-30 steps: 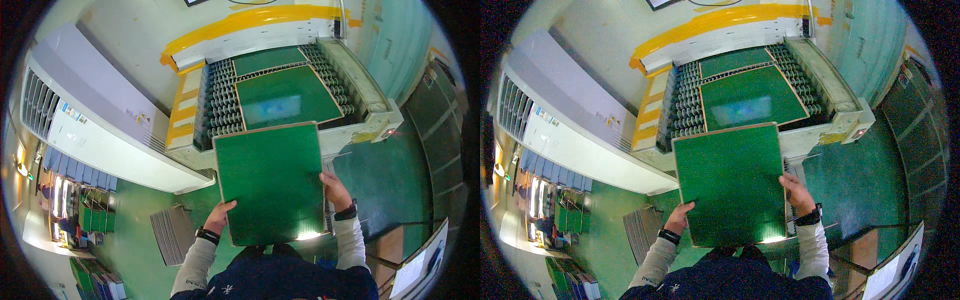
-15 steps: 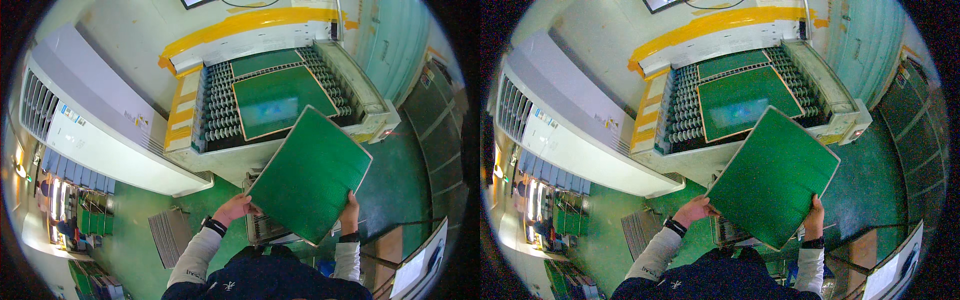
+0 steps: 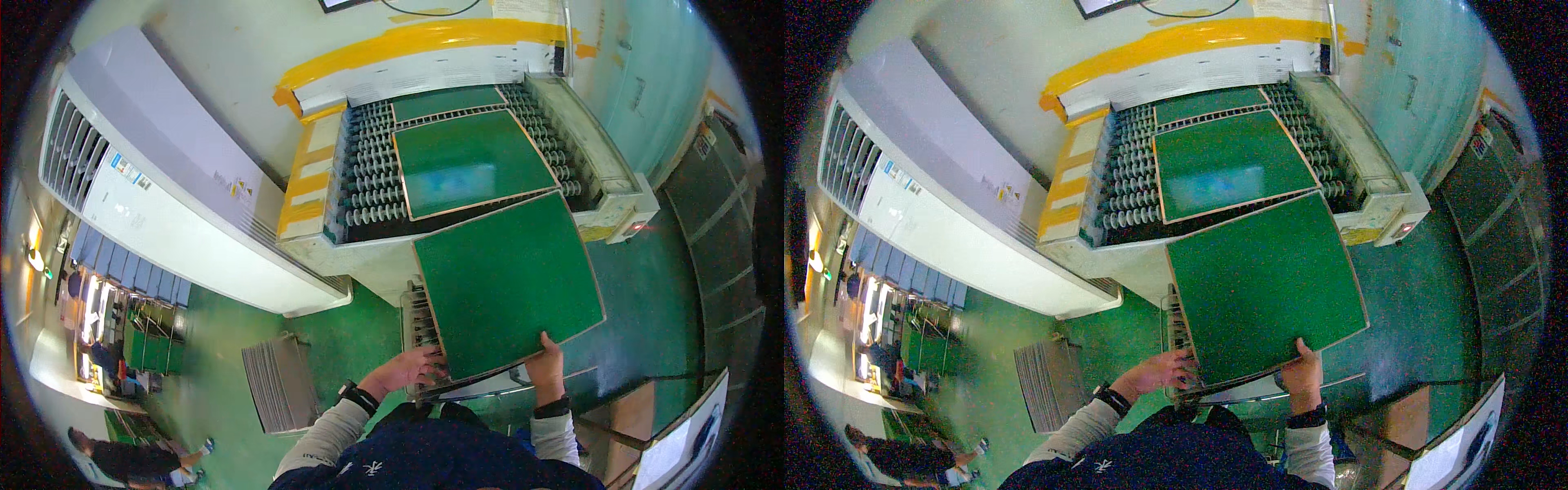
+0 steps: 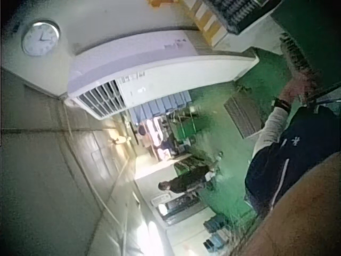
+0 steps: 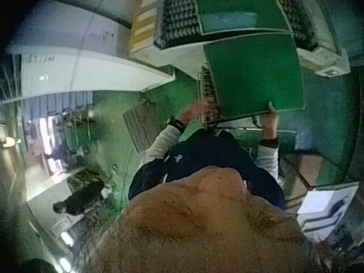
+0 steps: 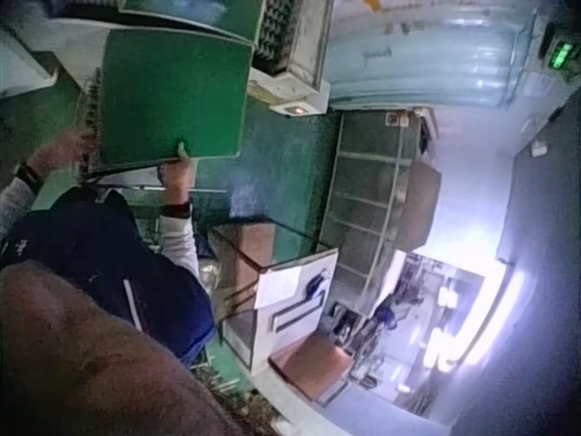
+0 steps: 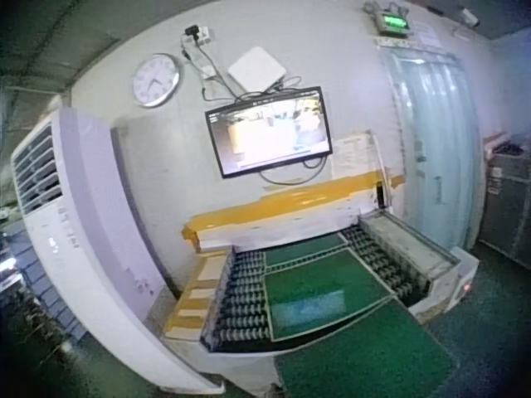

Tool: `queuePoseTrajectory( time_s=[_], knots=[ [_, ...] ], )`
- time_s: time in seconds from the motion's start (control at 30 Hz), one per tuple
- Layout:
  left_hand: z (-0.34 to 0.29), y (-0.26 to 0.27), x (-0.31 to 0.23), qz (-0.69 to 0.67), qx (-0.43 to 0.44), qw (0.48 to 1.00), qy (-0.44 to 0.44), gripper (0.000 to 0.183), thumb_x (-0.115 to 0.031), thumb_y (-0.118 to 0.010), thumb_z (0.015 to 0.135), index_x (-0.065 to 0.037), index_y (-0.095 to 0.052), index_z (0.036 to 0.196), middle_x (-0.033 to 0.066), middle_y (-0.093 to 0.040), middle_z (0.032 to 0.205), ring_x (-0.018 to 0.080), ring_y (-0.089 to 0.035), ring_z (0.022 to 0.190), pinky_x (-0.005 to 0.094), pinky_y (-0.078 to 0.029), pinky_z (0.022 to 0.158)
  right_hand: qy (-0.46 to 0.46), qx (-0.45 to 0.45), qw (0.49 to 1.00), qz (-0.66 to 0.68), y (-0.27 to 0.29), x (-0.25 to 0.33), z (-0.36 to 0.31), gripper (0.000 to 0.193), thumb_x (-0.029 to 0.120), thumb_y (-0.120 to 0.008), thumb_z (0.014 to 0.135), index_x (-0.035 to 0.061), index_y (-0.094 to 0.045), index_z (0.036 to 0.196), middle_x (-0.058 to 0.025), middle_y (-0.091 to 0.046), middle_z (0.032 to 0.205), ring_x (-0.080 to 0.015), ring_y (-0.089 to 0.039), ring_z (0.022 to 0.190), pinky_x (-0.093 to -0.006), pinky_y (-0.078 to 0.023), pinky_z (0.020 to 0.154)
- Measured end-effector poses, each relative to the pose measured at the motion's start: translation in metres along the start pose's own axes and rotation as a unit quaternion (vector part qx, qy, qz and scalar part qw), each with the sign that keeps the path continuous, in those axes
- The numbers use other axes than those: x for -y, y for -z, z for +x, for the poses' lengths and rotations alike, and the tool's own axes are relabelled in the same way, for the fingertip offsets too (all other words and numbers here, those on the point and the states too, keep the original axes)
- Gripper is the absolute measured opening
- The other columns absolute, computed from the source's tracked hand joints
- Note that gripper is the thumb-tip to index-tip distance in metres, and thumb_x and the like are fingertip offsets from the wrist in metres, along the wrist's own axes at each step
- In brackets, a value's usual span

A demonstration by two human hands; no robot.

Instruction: Operating a screen printing machine by feeding boards into it and organizing finished materials.

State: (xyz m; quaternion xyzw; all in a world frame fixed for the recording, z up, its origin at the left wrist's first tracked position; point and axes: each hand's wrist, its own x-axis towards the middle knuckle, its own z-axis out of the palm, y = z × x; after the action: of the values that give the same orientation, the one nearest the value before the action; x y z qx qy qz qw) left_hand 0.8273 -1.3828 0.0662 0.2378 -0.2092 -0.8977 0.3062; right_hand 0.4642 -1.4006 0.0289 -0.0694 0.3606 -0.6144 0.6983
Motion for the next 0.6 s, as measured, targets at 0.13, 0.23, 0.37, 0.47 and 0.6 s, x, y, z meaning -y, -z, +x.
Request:
queuePoseTrajectory(
  time_s=[0.13,0.23,0.37,0.47,0.6],
  knots=[
    [-0.013,-0.002,0.008,0.005,-0.02,1.0,-0.018,0.04,-0.021,-0.05,0.097,-0.004,-0.041,0.132,0.0102,-0.057,0.121,0.0273,-0.06,0.108,0.0397,-0.053,0.086,-0.021,-0.032,0.999,-0.027,-0.067,-0.009,-0.016,0.026,0.018,-0.062,0.09,0.0055,-0.056,0.112,-0.0092,-0.064,0.105,-0.0263,-0.063,0.092,-0.0451,-0.052,0.08],
    [-0.011,0.045,0.044,0.006,-0.113,0.993,-0.027,0.029,-0.016,-0.053,0.096,-0.004,-0.047,0.122,0.0068,-0.059,0.111,0.0255,-0.064,0.099,0.0403,-0.054,0.083,-0.09,-0.022,0.992,-0.087,-0.035,-0.011,-0.013,0.023,0.019,-0.063,0.09,0.0081,-0.057,0.108,-0.0061,-0.065,0.098,-0.0212,-0.063,0.08,-0.0409,-0.054,0.069],
    [-0.018,0.013,0.029,-0.056,-0.109,0.992,-0.037,0.024,-0.015,-0.056,0.095,-0.006,-0.053,0.117,0.0046,-0.06,0.106,0.0224,-0.065,0.093,0.0395,-0.054,0.082,-0.057,0.017,0.989,-0.135,-0.041,-0.015,-0.024,0.041,0.028,-0.062,0.088,0.0102,-0.051,0.124,-0.0074,-0.061,0.111,-0.0253,-0.06,0.094,-0.0424,-0.049,0.071],
    [-0.026,-0.007,0.018,-0.05,-0.11,0.992,-0.044,0.03,-0.018,-0.055,0.096,-0.008,-0.051,0.124,0.0039,-0.061,0.11,0.0209,-0.064,0.097,0.038,-0.054,0.083,-0.033,0.04,0.996,-0.075,-0.079,-0.019,-0.045,0.043,0.028,-0.062,0.087,0.0076,-0.051,0.123,-0.0068,-0.061,0.111,-0.0259,-0.06,0.093,-0.0434,-0.05,0.069],
    [-0.026,-0.009,0.01,-0.019,-0.103,0.994,-0.042,0.04,-0.022,-0.054,0.097,-0.01,-0.046,0.134,0.0031,-0.059,0.122,0.019,-0.062,0.103,0.0354,-0.053,0.084,-0.075,0.038,0.995,-0.044,-0.053,-0.04,-0.039,0.024,0.02,-0.062,0.089,0.0071,-0.055,0.108,-0.008,-0.065,0.094,-0.0278,-0.064,0.08,-0.0426,-0.054,0.065]
  ],
)
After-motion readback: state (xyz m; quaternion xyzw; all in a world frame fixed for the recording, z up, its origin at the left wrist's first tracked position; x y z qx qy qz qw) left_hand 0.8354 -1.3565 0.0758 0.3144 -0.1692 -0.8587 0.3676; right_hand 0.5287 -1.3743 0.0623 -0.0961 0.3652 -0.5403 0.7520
